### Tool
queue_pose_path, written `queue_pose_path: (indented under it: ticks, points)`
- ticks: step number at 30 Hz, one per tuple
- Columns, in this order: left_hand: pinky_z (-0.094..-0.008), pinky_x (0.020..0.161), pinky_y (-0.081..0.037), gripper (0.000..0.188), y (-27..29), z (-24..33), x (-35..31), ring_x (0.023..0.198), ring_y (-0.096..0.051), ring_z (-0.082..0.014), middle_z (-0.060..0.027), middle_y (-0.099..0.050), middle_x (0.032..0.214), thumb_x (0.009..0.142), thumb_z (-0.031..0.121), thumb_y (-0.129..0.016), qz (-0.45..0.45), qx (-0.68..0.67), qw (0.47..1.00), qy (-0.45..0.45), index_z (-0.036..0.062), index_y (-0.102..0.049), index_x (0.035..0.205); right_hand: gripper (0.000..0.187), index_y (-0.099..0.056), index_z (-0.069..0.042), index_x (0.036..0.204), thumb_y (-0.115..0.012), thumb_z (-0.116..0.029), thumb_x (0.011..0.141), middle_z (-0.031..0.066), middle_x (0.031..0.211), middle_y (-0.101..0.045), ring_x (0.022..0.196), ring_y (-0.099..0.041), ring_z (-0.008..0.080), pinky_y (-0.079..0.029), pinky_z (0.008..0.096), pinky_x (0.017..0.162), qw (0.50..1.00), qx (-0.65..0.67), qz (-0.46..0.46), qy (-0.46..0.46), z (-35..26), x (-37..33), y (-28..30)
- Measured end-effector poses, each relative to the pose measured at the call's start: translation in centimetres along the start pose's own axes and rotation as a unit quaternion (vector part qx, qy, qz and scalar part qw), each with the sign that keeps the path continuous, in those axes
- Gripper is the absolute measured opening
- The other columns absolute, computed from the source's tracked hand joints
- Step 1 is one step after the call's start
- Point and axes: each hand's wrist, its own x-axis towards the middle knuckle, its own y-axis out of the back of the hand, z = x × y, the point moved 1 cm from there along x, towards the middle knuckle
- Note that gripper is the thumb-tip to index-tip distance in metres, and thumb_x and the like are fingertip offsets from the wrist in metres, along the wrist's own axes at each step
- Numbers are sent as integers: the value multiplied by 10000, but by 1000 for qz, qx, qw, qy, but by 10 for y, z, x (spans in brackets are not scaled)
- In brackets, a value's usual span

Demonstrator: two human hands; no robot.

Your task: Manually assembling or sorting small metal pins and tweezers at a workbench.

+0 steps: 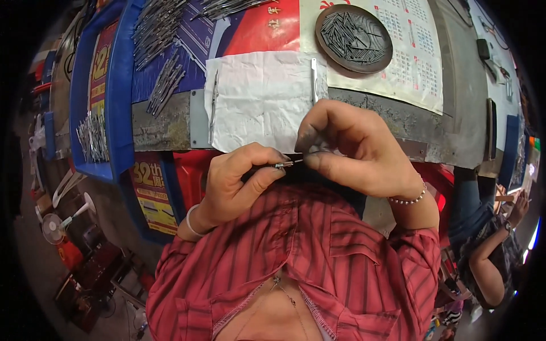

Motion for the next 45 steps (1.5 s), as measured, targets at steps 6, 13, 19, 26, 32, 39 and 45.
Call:
queue_pose_path:
  ticks: [6,13,19,26,32,39,45]
  points:
    - [-246,629,-490,129,1,1,-1,698,-641,-160,-89,-652,826,840,5,-638,-8,15,1000,4,-8,-612,966,233,-492,0,1000,-581,20,785,2,869,-510,794,-489,54,-403,206,699,999,35,10,-35,2,-1,-5]
    - [-291,565,-464,150,2,1,0,625,-602,-222,-107,-609,773,817,18,-661,18,3,1000,-9,-6,-607,955,269,-483,-24,886,-687,-33,711,39,807,-536,751,-499,107,-381,224,681,994,68,57,-60,-2,4,-12]
    - [-242,601,-490,123,6,-1,0,677,-648,-157,-90,-658,807,842,14,-642,5,13,1000,-19,-6,-609,958,287,-475,-24,896,-691,-38,708,40,797,-535,735,-496,106,-379,224,671,994,73,52,-66,0,8,-12]
    - [-253,609,-497,123,7,-2,-2,687,-657,-174,-99,-664,816,832,18,-651,-9,17,1000,-17,-1,-618,949,271,-464,-27,898,-677,-30,731,34,812,-527,752,-491,103,-380,225,676,995,37,20,-89,3,11,-14]
    - [-258,619,-504,122,9,0,-1,699,-660,-175,-106,-662,812,842,45,-652,6,2,999,-37,-7,-613,945,263,-447,-41,921,-642,-1,749,14,815,-493,748,-466,79,-374,208,669,994,80,39,-69,7,9,-10]
    - [-241,650,-512,94,7,-6,-3,714,-656,-152,-87,-655,813,878,32,-607,-1,-32,999,0,-14,-594,959,246,-468,-39,952,-614,36,768,-15,846,-468,758,-444,46,-367,187,675,993,110,27,-38,8,7,-12]
    - [-237,659,-512,89,7,-7,-2,716,-654,-145,-84,-656,820,887,35,-596,-9,-42,999,15,-17,-593,959,285,-436,-54,903,-656,1,731,19,789,-491,714,-462,79,-359,202,629,990,117,55,-50,6,10,-17]
